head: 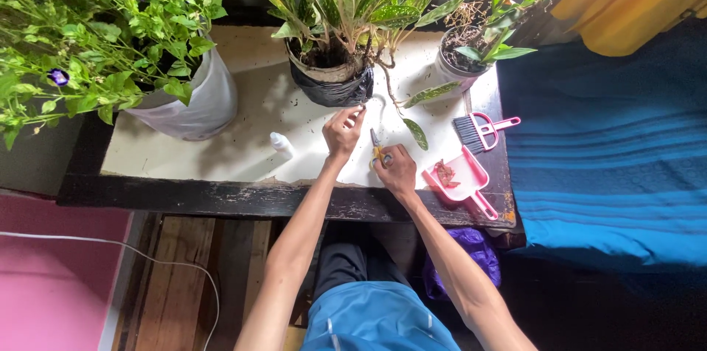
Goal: The person uses scissors to trim dead leaves from a potted plant on a table, then sweeps the cuttings into a dustpan and disposes of them. The person continues trimming additional leaves and collects the debris.
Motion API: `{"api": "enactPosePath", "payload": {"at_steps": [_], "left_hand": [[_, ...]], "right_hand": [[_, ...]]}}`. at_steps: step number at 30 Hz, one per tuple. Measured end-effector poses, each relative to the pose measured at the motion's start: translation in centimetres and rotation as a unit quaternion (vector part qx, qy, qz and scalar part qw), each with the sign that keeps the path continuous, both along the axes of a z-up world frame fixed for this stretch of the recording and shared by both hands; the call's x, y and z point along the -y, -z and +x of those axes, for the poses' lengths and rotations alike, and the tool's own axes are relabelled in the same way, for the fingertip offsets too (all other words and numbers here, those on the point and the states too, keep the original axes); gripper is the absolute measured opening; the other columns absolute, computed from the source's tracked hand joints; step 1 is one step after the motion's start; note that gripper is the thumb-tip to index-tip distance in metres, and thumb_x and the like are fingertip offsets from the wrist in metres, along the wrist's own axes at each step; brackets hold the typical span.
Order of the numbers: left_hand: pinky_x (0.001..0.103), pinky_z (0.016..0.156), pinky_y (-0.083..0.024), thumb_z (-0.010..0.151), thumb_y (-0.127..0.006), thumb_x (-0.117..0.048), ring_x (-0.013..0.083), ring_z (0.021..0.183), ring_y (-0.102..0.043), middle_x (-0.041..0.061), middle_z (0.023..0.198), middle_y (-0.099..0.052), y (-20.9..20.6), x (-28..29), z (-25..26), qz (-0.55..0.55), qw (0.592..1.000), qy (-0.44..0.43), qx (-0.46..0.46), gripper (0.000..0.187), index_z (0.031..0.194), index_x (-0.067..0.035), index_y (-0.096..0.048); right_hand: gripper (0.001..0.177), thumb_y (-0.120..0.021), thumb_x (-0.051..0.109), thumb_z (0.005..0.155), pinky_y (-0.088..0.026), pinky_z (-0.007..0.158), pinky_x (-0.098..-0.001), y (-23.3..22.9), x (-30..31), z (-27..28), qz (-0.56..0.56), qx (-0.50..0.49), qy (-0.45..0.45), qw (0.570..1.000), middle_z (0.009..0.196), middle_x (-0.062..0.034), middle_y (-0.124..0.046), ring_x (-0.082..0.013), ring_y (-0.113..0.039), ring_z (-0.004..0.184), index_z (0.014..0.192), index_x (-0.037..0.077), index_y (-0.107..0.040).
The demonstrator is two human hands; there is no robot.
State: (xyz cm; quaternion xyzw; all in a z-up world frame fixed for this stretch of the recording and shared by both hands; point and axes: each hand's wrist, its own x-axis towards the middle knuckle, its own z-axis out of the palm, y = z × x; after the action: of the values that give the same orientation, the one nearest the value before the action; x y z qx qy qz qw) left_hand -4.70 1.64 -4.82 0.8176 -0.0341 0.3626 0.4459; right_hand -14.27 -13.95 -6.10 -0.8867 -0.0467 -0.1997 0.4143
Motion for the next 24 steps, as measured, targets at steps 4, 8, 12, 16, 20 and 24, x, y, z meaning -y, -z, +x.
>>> {"api": "enactPosePath", "payload": {"at_steps": [4, 8, 12, 16, 20, 24], "left_hand": [[0.023, 0.050, -0.052, 0.083, -0.085, -0.028, 0.0123, 0.052, -0.065, -0.003, 0.069, -0.073, -0.1, -0.3, -2.7, -0.014, 1.000, -0.024, -0.011, 0.008, 0.085, -0.024, -0.078], [0.026, 0.056, -0.053, 0.085, -0.085, -0.032, 0.0097, 0.054, -0.063, -0.005, 0.081, -0.070, 0.9, -0.8, -4.2, -0.011, 0.998, -0.035, -0.057, 0.012, 0.087, -0.021, -0.081], [0.029, 0.060, -0.054, 0.084, -0.086, -0.034, 0.0114, 0.059, -0.066, -0.005, 0.092, -0.068, 2.3, -1.2, -4.9, -0.014, 0.995, -0.044, -0.086, 0.014, 0.087, -0.022, -0.081], [0.027, 0.061, -0.053, 0.083, -0.086, -0.034, 0.0102, 0.061, -0.066, -0.007, 0.092, -0.068, 3.9, -1.3, -4.7, -0.025, 0.994, -0.053, -0.088, 0.012, 0.087, -0.024, -0.080], [0.028, 0.063, -0.054, 0.087, -0.084, -0.035, 0.0109, 0.064, -0.066, -0.004, 0.093, -0.068, 3.5, -1.1, -5.3, -0.041, 0.991, -0.058, -0.110, 0.015, 0.088, -0.020, -0.080], [0.030, 0.066, -0.055, 0.088, -0.082, -0.037, 0.0119, 0.066, -0.067, -0.001, 0.094, -0.069, 2.5, -0.9, -5.8, -0.059, 0.989, -0.058, -0.121, 0.019, 0.091, -0.018, -0.080]], "right_hand": [[0.024, -0.078, 0.019, 0.073, -0.057, 0.058, -0.0348, -0.6, -0.2, -0.6, 0.018, -0.013, 0.004, 1.000, 0.083, -0.0043, -0.067, -0.0247, -0.072, 0.064, 0.095, 0.012, -0.071], [0.025, -0.079, 0.018, 0.073, -0.057, 0.059, -0.0357, -1.2, -0.1, -0.4, 0.039, -0.021, 0.006, 0.999, 0.075, -0.0063, -0.066, -0.0261, -0.073, 0.064, 0.095, 0.010, -0.072], [0.027, -0.083, 0.019, 0.070, -0.057, 0.062, -0.0351, -1.2, -0.3, -0.9, 0.045, -0.020, 0.015, 0.999, 0.067, -0.0057, -0.066, -0.0249, -0.073, 0.064, 0.093, 0.010, -0.073], [0.032, -0.085, 0.024, 0.067, -0.057, 0.063, -0.0359, -0.1, -0.3, -0.7, 0.040, -0.022, 0.026, 0.999, 0.061, -0.0035, -0.064, -0.0251, -0.072, 0.064, 0.095, 0.013, -0.073], [0.034, -0.086, 0.025, 0.067, -0.057, 0.066, -0.0351, -0.2, -0.6, -0.7, 0.065, -0.020, 0.035, 0.997, 0.060, -0.0051, -0.066, -0.0247, -0.072, 0.064, 0.096, 0.015, -0.073], [0.035, -0.087, 0.026, 0.068, -0.057, 0.065, -0.0349, 0.8, -0.3, -0.5, 0.075, 0.001, 0.044, 0.996, 0.058, -0.0039, -0.065, -0.0233, -0.070, 0.061, 0.098, 0.015, -0.072]]}}
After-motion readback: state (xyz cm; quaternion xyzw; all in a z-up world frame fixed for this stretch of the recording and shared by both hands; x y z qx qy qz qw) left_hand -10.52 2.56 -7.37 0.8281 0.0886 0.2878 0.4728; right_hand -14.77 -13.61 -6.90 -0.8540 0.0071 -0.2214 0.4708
